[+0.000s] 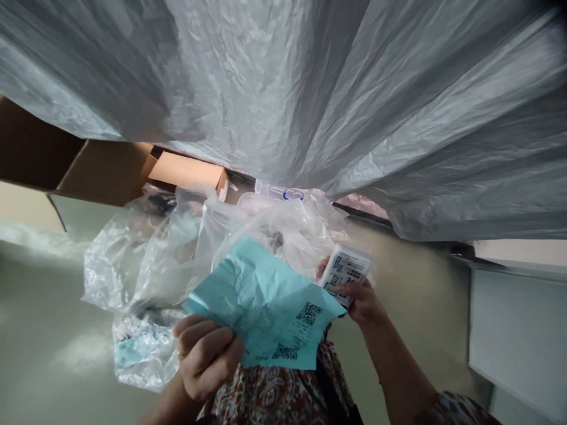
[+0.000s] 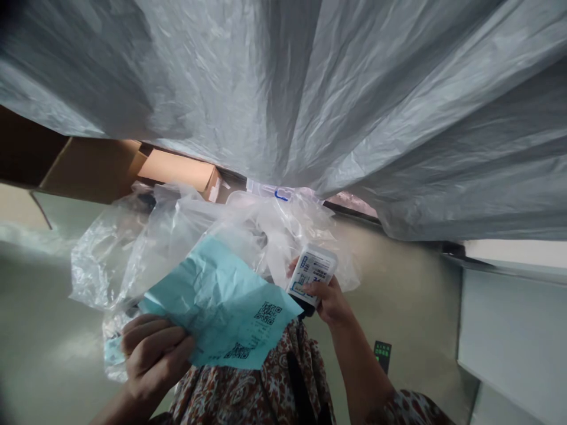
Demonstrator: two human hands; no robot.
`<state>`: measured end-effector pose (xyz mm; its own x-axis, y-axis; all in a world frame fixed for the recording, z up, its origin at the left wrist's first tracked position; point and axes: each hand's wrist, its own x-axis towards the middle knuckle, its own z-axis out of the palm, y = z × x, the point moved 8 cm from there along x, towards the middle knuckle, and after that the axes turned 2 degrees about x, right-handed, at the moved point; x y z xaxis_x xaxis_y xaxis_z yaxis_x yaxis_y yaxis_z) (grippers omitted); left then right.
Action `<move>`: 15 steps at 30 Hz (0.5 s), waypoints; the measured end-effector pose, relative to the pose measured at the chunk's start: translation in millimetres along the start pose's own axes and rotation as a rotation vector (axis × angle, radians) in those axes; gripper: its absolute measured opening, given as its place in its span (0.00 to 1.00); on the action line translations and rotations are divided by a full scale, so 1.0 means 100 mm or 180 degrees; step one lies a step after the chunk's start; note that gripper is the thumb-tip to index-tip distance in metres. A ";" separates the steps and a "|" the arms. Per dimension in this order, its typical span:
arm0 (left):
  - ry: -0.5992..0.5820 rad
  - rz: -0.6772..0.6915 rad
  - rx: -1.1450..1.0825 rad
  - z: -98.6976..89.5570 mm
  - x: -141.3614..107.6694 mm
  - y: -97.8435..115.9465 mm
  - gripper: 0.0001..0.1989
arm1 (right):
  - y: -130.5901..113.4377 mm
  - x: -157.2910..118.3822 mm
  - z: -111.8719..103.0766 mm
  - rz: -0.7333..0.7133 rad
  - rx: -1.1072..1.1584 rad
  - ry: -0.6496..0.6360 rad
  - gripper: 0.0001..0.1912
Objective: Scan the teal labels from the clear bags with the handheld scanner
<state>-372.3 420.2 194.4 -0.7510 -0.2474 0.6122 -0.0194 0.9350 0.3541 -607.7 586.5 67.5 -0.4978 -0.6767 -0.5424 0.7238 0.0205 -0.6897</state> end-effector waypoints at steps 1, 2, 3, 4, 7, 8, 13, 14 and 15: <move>0.0021 0.0137 0.0008 0.02 -0.01 0.02 0.10 | 0.01 0.00 -0.02 -0.0004 -0.0011 0.0003 0.24; 0.0001 0.0140 -0.0003 0.07 -0.04 0.01 0.09 | 0.02 -0.01 -0.04 -0.0012 -0.0025 0.0002 0.24; -0.0105 -0.0023 -0.0059 0.16 -0.09 -0.05 0.09 | 0.03 -0.01 -0.06 -0.0019 -0.0039 -0.0006 0.24; -0.0282 -0.0262 -0.0151 0.28 -0.14 -0.13 0.10 | 0.05 -0.02 -0.07 -0.0020 -0.0054 -0.0020 0.23; -0.1189 -0.1054 -0.0459 0.90 -0.40 -0.42 0.12 | 0.12 -0.06 -0.07 0.0042 -0.0118 -0.0150 0.22; -0.1459 -0.1188 -0.0490 1.14 -0.48 -0.52 0.12 | 0.15 -0.08 -0.04 0.0087 -0.0143 -0.0223 0.21; -0.2438 -0.1841 -0.0121 2.27 -0.67 -1.23 0.09 | 0.36 -0.17 0.21 0.0251 -0.0187 -0.0551 0.27; -0.2579 -0.2011 -0.0004 2.43 -0.68 -1.41 0.05 | 0.40 -0.19 0.24 0.0273 -0.0199 -0.0622 0.31; -0.2691 -0.2175 0.0102 2.54 -0.68 -1.58 0.02 | 0.43 -0.22 0.25 0.0287 -0.0229 -0.0689 0.35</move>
<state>-486.2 354.0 -82.9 -0.7861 -0.4744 -0.3961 -0.6137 0.6754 0.4090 -553.9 583.4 62.2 -0.3131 -0.8116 -0.4932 0.7209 0.1350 -0.6798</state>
